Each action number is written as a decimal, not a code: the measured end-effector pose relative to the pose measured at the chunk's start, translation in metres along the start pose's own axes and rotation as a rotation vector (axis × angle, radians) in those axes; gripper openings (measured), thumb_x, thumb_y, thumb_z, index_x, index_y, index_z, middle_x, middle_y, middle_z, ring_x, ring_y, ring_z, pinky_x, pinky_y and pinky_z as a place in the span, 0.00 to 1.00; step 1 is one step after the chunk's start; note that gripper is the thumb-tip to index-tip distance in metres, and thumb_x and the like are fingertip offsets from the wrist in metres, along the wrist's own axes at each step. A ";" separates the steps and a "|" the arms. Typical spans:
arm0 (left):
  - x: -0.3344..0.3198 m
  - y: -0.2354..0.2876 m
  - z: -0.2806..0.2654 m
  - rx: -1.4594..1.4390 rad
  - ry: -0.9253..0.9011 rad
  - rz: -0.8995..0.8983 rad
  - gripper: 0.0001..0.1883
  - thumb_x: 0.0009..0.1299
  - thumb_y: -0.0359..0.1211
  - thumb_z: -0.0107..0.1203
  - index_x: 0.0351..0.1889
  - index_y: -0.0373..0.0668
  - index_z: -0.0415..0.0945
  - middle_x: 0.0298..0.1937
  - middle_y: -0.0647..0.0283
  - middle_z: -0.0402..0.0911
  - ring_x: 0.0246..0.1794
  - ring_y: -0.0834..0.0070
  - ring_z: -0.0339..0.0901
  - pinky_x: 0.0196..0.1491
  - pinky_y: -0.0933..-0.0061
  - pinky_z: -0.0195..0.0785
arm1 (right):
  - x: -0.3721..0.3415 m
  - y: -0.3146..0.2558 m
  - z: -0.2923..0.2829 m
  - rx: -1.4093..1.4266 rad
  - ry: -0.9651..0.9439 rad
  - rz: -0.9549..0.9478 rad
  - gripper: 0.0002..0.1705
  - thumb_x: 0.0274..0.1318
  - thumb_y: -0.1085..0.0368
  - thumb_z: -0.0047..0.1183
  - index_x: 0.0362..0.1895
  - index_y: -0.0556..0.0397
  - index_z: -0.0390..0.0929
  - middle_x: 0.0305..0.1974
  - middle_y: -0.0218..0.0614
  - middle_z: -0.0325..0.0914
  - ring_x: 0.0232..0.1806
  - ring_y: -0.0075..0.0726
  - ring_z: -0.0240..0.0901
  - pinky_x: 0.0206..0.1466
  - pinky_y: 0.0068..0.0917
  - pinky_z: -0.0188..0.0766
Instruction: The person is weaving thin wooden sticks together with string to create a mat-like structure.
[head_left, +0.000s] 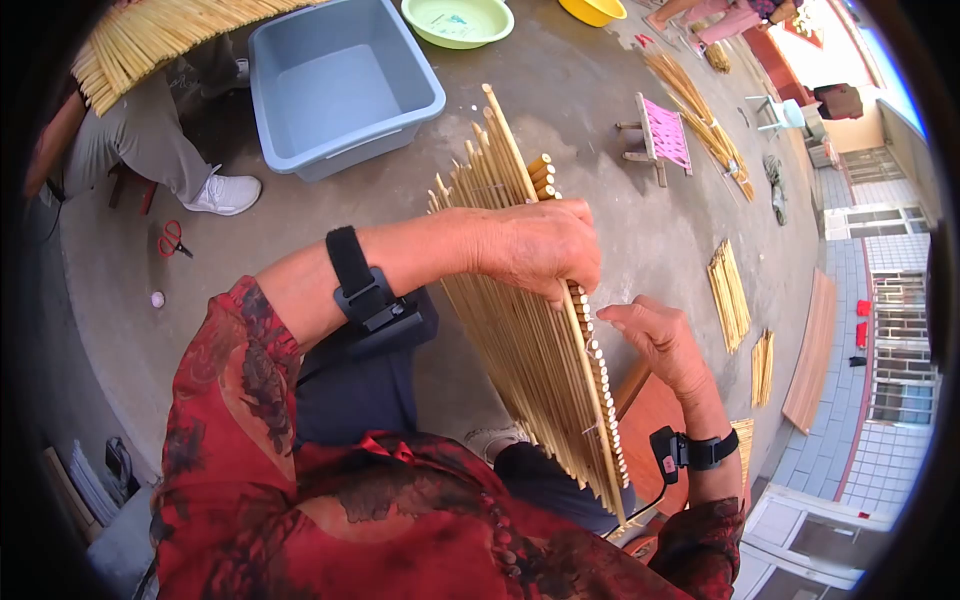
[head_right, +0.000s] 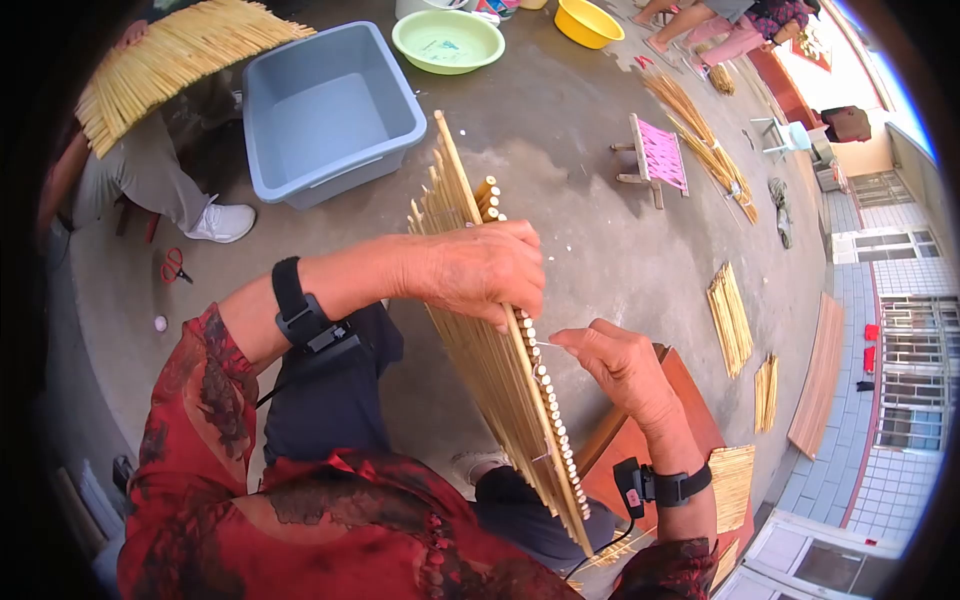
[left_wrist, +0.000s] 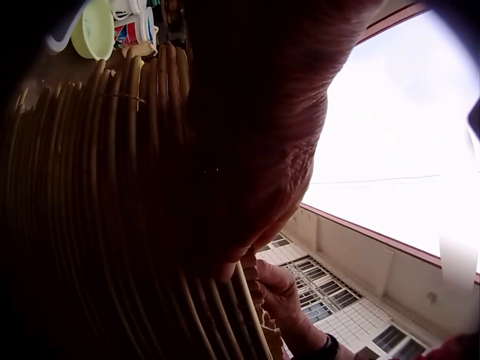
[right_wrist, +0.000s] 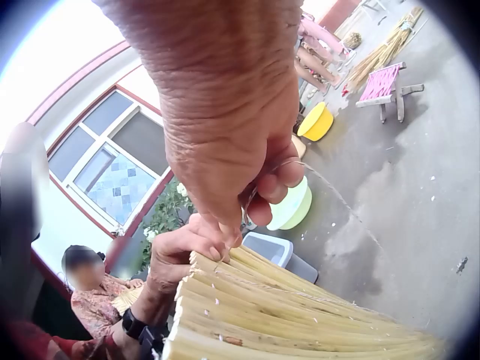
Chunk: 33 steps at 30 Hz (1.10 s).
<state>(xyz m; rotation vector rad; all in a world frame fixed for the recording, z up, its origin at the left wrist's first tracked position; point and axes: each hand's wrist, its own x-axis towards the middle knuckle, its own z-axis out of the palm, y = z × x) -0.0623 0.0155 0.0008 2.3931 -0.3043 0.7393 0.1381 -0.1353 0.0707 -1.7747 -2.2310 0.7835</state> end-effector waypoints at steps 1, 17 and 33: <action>-0.001 0.000 0.003 0.006 -0.011 0.031 0.10 0.51 0.36 0.66 0.30 0.47 0.79 0.28 0.69 0.77 0.37 0.69 0.75 0.56 0.63 0.58 | 0.003 0.003 0.002 -0.008 -0.013 -0.009 0.13 0.55 0.72 0.56 0.46 0.46 0.81 0.27 0.37 0.74 0.26 0.38 0.71 0.33 0.31 0.69; -0.007 -0.005 -0.002 0.023 -0.044 -0.007 0.06 0.51 0.31 0.61 0.26 0.44 0.76 0.26 0.66 0.74 0.38 0.67 0.73 0.61 0.61 0.54 | 0.013 0.008 0.000 -0.017 -0.075 -0.085 0.16 0.50 0.76 0.59 0.44 0.46 0.81 0.22 0.35 0.69 0.22 0.35 0.68 0.25 0.28 0.63; -0.012 0.000 -0.003 -0.013 0.047 0.030 0.04 0.51 0.28 0.59 0.24 0.43 0.75 0.24 0.65 0.73 0.35 0.66 0.73 0.59 0.63 0.55 | 0.019 0.002 -0.001 -0.145 -0.064 -0.188 0.18 0.44 0.78 0.59 0.41 0.46 0.82 0.19 0.31 0.62 0.18 0.34 0.64 0.21 0.29 0.60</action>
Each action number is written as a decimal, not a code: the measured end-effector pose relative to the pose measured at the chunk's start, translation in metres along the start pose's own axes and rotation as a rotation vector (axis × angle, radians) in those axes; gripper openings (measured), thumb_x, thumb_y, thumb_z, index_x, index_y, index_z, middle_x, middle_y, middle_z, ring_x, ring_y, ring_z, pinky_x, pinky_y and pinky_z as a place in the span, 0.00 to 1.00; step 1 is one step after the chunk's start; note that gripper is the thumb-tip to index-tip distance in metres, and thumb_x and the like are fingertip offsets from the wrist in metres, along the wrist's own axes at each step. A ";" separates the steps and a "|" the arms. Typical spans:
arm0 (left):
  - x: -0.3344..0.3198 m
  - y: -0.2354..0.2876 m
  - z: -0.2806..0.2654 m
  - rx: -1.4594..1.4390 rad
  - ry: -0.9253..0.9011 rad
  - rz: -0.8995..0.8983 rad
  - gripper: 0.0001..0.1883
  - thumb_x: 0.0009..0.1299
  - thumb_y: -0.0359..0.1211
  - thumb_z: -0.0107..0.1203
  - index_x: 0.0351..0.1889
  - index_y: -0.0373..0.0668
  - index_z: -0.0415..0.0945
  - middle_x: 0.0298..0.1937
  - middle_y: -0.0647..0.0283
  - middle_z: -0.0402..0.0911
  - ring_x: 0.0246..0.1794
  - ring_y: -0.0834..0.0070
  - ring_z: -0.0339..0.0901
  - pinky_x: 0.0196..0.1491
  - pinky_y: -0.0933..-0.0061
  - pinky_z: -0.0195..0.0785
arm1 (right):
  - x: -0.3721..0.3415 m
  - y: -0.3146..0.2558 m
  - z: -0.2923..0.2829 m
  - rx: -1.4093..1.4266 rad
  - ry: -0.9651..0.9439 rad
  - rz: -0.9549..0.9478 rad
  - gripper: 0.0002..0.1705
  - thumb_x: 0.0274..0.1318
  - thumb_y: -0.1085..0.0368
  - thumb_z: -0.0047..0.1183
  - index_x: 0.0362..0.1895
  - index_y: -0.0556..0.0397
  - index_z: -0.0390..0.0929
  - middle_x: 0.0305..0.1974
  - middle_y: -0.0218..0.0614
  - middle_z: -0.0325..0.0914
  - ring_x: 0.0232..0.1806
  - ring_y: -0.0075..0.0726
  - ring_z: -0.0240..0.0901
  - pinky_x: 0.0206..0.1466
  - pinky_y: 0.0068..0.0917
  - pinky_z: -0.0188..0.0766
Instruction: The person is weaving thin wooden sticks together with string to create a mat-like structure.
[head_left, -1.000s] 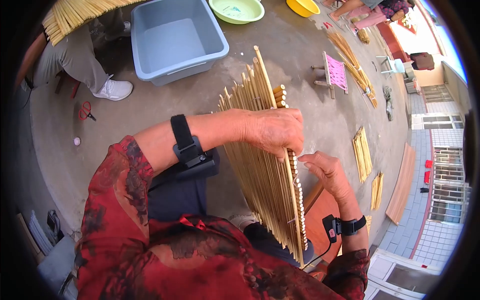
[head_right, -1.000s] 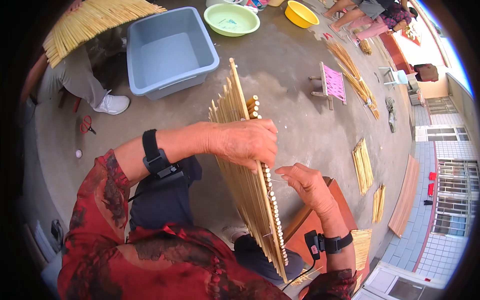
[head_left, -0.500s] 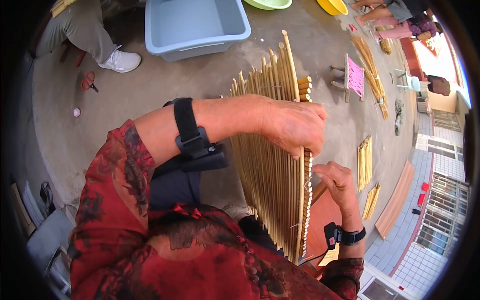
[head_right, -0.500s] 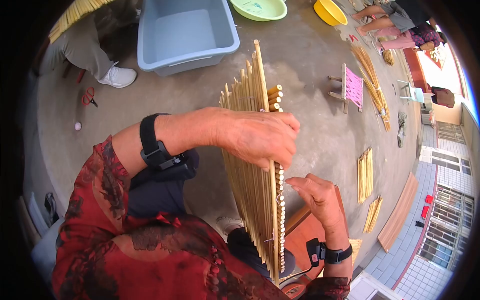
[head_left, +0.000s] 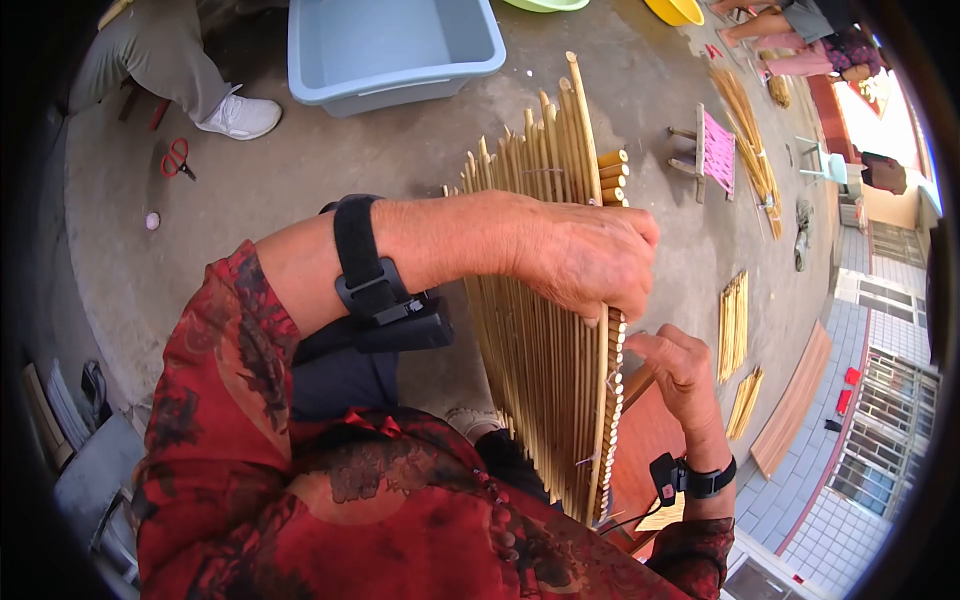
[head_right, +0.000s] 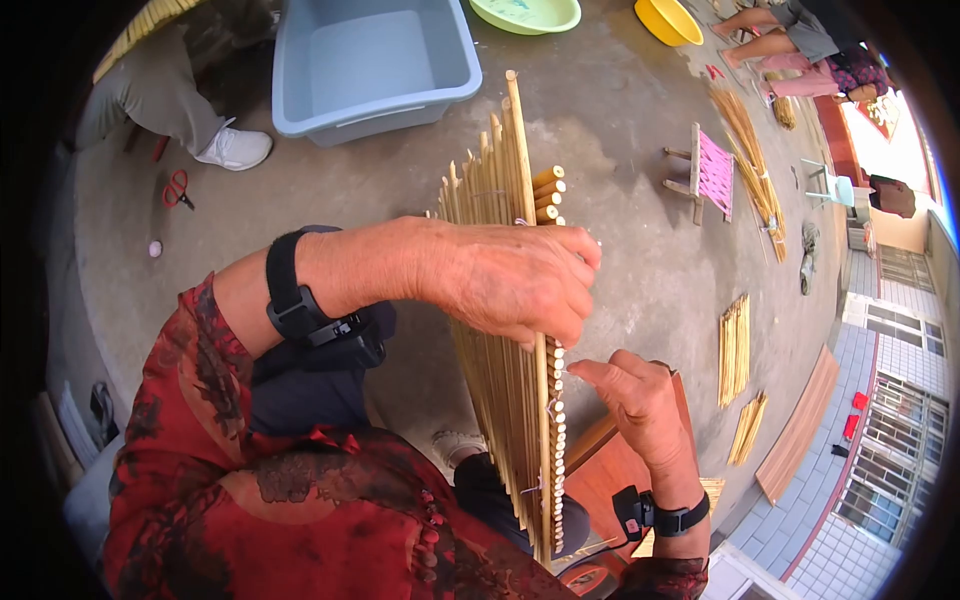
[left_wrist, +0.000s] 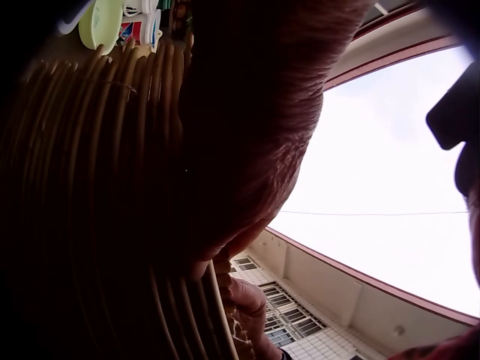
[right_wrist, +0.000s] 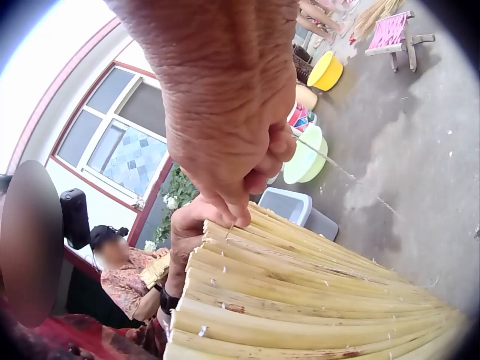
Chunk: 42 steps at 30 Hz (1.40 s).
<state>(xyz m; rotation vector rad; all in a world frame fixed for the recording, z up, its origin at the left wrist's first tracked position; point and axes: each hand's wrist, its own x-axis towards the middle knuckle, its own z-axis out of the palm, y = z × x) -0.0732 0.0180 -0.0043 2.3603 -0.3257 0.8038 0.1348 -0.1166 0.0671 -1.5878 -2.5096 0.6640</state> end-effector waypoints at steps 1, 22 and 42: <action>0.000 0.000 0.000 -0.003 0.000 -0.002 0.04 0.51 0.28 0.59 0.24 0.43 0.75 0.24 0.65 0.73 0.35 0.66 0.73 0.59 0.63 0.55 | 0.001 0.000 0.000 0.002 -0.002 0.001 0.18 0.44 0.78 0.59 0.41 0.46 0.82 0.19 0.31 0.62 0.18 0.34 0.64 0.21 0.29 0.60; -0.005 0.000 0.002 0.022 0.092 0.059 0.04 0.51 0.28 0.58 0.20 0.44 0.73 0.22 0.68 0.73 0.33 0.68 0.72 0.55 0.65 0.59 | 0.007 -0.003 0.002 -0.003 0.004 -0.066 0.18 0.41 0.78 0.60 0.40 0.48 0.82 0.18 0.31 0.60 0.17 0.33 0.62 0.20 0.29 0.57; 0.007 -0.011 0.004 0.060 0.011 0.008 0.05 0.49 0.30 0.60 0.24 0.45 0.76 0.24 0.68 0.76 0.35 0.68 0.74 0.56 0.66 0.59 | 0.005 0.001 0.007 0.249 -0.073 0.190 0.08 0.53 0.72 0.58 0.38 0.55 0.76 0.26 0.39 0.71 0.27 0.46 0.70 0.31 0.31 0.67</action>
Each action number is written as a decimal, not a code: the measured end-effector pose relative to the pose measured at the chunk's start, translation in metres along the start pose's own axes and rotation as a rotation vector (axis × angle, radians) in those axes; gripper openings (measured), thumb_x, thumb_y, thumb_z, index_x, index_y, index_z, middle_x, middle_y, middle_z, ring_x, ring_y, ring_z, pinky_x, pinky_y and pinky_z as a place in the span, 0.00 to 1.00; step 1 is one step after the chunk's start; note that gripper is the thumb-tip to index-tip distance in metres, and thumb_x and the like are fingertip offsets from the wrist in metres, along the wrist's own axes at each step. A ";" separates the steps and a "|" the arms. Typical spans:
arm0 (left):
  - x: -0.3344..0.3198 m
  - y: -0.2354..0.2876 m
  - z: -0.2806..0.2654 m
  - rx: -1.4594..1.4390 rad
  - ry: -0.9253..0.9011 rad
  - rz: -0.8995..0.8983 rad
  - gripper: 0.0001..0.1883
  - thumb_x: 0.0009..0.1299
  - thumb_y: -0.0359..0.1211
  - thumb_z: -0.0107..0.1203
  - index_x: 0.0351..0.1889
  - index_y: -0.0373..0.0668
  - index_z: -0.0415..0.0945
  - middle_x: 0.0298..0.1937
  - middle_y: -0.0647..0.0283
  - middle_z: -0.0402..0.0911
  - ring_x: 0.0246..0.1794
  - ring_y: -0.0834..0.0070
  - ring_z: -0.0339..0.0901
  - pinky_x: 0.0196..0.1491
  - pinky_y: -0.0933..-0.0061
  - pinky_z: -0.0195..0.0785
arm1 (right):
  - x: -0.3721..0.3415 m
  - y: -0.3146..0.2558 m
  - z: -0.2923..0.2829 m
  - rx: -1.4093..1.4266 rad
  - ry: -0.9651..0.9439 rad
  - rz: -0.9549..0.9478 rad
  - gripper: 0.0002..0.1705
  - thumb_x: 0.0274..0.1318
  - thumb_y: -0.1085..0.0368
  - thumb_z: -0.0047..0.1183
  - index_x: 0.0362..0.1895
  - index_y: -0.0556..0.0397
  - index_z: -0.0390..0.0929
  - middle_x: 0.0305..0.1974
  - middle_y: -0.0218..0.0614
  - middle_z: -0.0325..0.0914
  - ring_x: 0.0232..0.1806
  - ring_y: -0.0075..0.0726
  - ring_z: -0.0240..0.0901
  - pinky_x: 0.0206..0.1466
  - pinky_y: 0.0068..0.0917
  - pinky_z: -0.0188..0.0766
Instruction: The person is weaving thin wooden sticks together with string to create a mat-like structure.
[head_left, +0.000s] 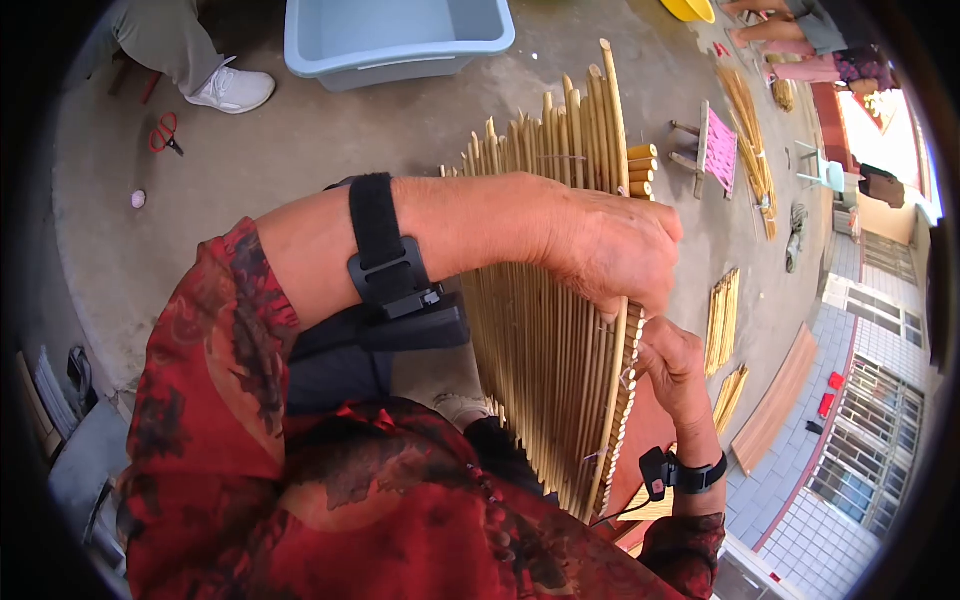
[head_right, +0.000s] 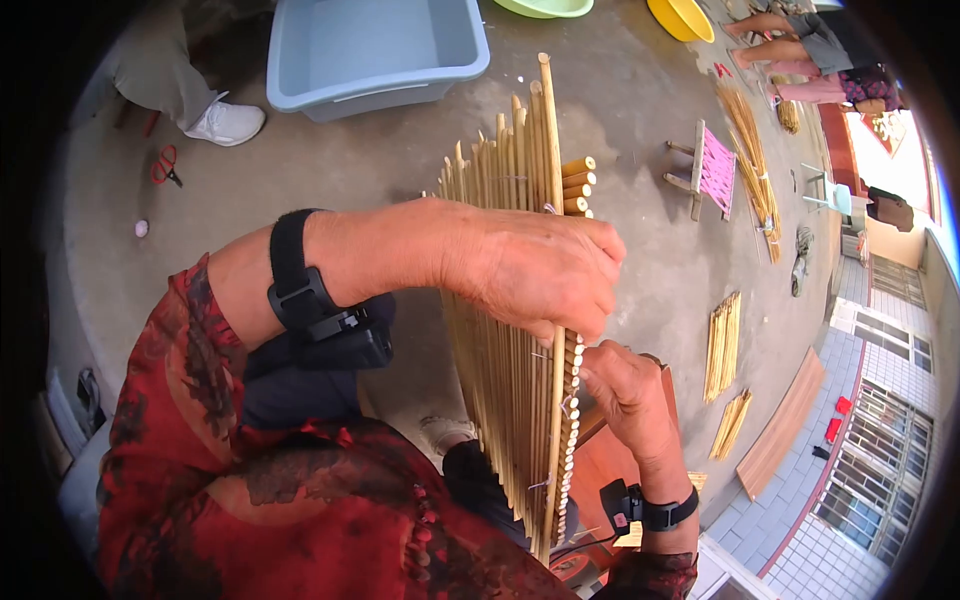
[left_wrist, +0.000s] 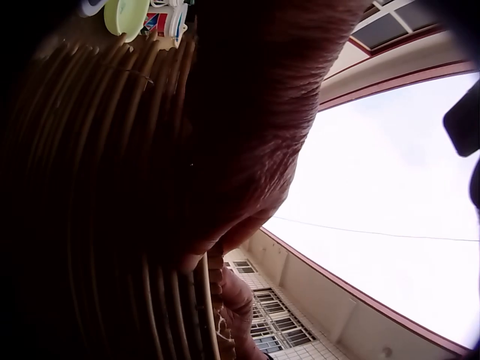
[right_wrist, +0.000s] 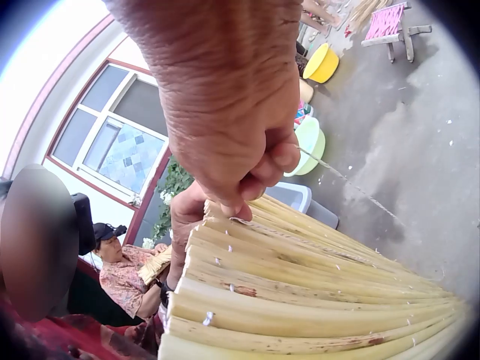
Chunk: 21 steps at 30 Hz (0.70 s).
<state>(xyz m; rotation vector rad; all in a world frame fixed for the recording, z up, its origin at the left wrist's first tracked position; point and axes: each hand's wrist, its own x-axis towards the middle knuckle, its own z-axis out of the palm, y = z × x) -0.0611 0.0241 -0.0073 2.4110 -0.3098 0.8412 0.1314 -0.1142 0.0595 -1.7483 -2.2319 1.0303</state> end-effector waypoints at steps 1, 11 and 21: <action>0.002 -0.001 0.002 -0.003 0.006 0.008 0.05 0.49 0.30 0.60 0.24 0.45 0.76 0.24 0.68 0.76 0.35 0.68 0.74 0.56 0.66 0.59 | -0.002 0.000 -0.001 -0.007 0.001 0.007 0.08 0.53 0.72 0.58 0.38 0.55 0.76 0.26 0.39 0.71 0.27 0.46 0.70 0.31 0.31 0.67; 0.018 -0.011 0.004 0.010 -0.064 -0.043 0.05 0.47 0.30 0.60 0.23 0.45 0.80 0.25 0.68 0.79 0.36 0.69 0.75 0.56 0.66 0.58 | -0.007 0.008 -0.002 0.039 0.086 0.133 0.03 0.59 0.70 0.55 0.37 0.55 0.76 0.26 0.36 0.72 0.26 0.38 0.69 0.33 0.25 0.67; 0.010 0.000 -0.001 -0.020 -0.091 -0.094 0.05 0.49 0.29 0.60 0.24 0.46 0.80 0.25 0.66 0.78 0.36 0.68 0.75 0.56 0.66 0.57 | -0.004 -0.005 0.003 0.076 0.211 0.101 0.10 0.48 0.76 0.61 0.37 0.54 0.77 0.31 0.36 0.73 0.35 0.36 0.72 0.38 0.27 0.69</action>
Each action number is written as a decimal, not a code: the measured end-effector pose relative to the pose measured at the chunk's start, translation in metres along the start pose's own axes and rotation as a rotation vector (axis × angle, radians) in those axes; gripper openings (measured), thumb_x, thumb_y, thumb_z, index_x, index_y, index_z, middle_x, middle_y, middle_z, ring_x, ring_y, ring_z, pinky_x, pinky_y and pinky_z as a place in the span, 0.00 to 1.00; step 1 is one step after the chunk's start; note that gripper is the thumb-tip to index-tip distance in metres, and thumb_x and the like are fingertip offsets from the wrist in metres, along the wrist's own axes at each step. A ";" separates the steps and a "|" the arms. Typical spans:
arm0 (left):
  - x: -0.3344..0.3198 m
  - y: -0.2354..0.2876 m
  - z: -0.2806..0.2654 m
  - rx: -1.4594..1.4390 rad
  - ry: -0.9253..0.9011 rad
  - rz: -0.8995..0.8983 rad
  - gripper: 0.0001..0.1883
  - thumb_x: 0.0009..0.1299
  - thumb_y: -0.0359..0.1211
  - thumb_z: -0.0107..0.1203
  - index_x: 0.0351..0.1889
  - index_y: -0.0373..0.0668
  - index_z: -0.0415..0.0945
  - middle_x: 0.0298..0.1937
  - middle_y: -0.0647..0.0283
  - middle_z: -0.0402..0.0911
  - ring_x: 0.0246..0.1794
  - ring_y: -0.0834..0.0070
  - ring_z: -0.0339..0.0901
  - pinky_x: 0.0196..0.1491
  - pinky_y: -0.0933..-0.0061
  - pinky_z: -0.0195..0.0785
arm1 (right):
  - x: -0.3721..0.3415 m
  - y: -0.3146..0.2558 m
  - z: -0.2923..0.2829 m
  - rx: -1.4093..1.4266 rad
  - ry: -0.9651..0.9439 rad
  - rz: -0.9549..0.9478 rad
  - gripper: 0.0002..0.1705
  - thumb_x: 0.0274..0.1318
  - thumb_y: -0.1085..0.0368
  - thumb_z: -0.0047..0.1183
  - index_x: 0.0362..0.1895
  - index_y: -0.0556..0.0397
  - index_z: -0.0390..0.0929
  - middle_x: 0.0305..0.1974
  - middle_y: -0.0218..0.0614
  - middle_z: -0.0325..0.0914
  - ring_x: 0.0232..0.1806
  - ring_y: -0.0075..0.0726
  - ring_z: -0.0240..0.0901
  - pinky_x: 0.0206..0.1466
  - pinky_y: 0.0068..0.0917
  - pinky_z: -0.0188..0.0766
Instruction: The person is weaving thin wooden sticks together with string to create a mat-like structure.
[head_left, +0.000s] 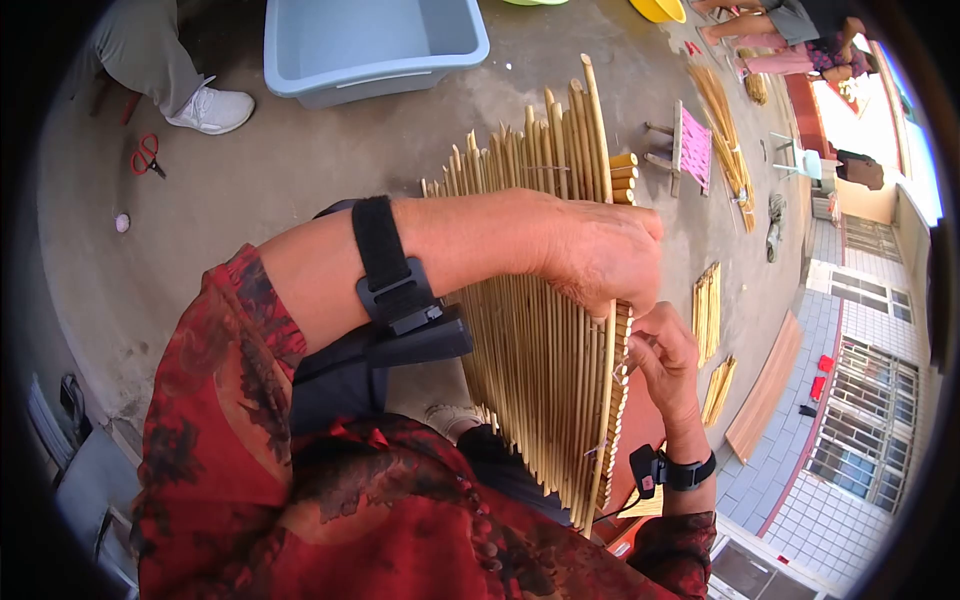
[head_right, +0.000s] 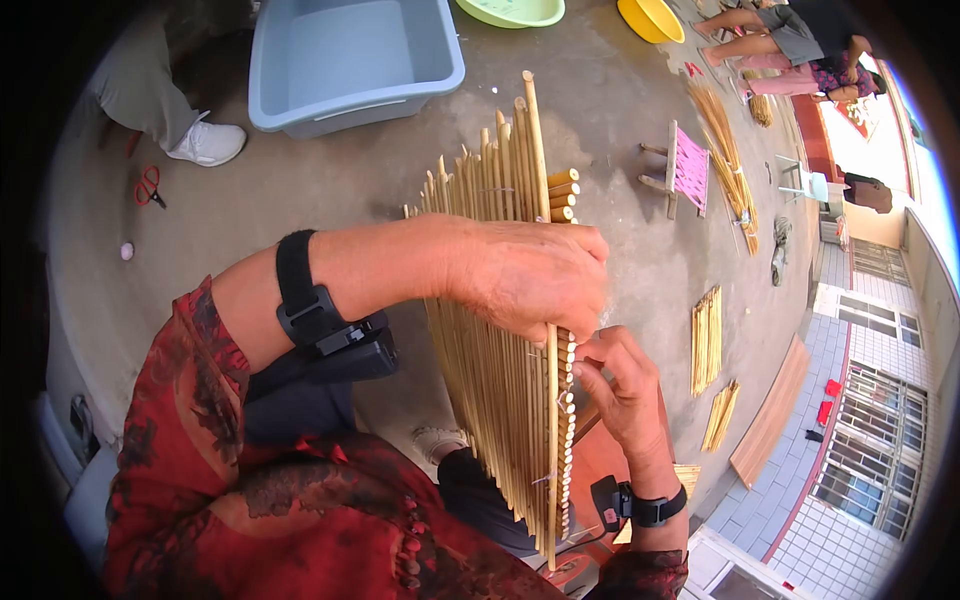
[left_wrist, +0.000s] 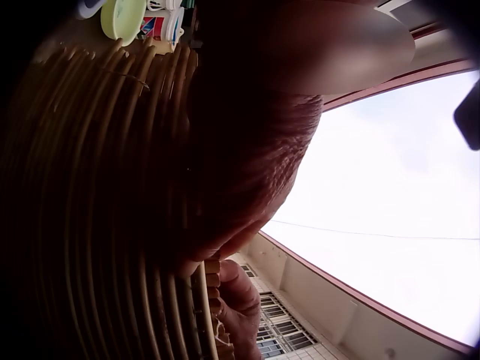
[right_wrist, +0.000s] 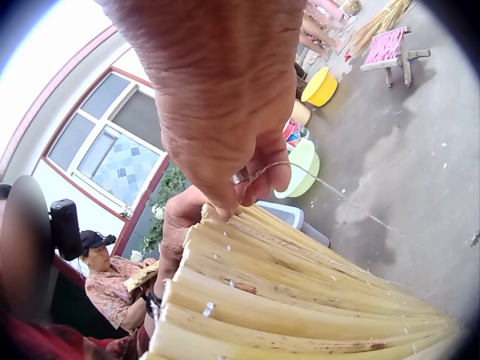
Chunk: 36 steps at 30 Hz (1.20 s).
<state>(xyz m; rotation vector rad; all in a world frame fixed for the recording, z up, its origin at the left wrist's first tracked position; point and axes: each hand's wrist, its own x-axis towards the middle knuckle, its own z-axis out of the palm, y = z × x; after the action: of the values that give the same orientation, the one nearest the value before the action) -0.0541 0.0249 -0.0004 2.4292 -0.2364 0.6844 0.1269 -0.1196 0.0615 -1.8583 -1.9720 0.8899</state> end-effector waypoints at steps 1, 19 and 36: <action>-0.002 0.001 -0.001 0.006 -0.010 0.006 0.05 0.49 0.29 0.60 0.24 0.46 0.80 0.25 0.66 0.78 0.36 0.68 0.75 0.56 0.66 0.57 | 0.000 0.000 0.000 0.004 0.012 -0.003 0.10 0.48 0.76 0.61 0.37 0.54 0.77 0.31 0.36 0.73 0.35 0.36 0.72 0.38 0.27 0.69; -0.016 0.011 -0.002 -0.166 0.048 -0.038 0.11 0.62 0.29 0.58 0.43 0.48 0.77 0.45 0.68 0.77 0.50 0.69 0.73 0.68 0.50 0.50 | 0.001 -0.001 0.010 0.694 -0.097 0.307 0.05 0.62 0.70 0.53 0.42 0.54 0.74 0.31 0.26 0.75 0.33 0.17 0.71 0.34 0.19 0.71; 0.021 -0.020 0.012 0.010 0.063 -0.007 0.11 0.62 0.37 0.59 0.43 0.51 0.79 0.41 0.71 0.78 0.54 0.70 0.71 0.71 0.48 0.41 | -0.010 0.041 -0.003 0.318 0.093 0.137 0.05 0.64 0.68 0.53 0.39 0.57 0.77 0.27 0.20 0.72 0.27 0.13 0.61 0.29 0.14 0.59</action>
<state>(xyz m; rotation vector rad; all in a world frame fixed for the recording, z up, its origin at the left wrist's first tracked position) -0.0244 0.0338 -0.0080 2.4125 -0.1994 0.7592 0.1625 -0.1299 0.0407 -1.8266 -1.5591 1.0646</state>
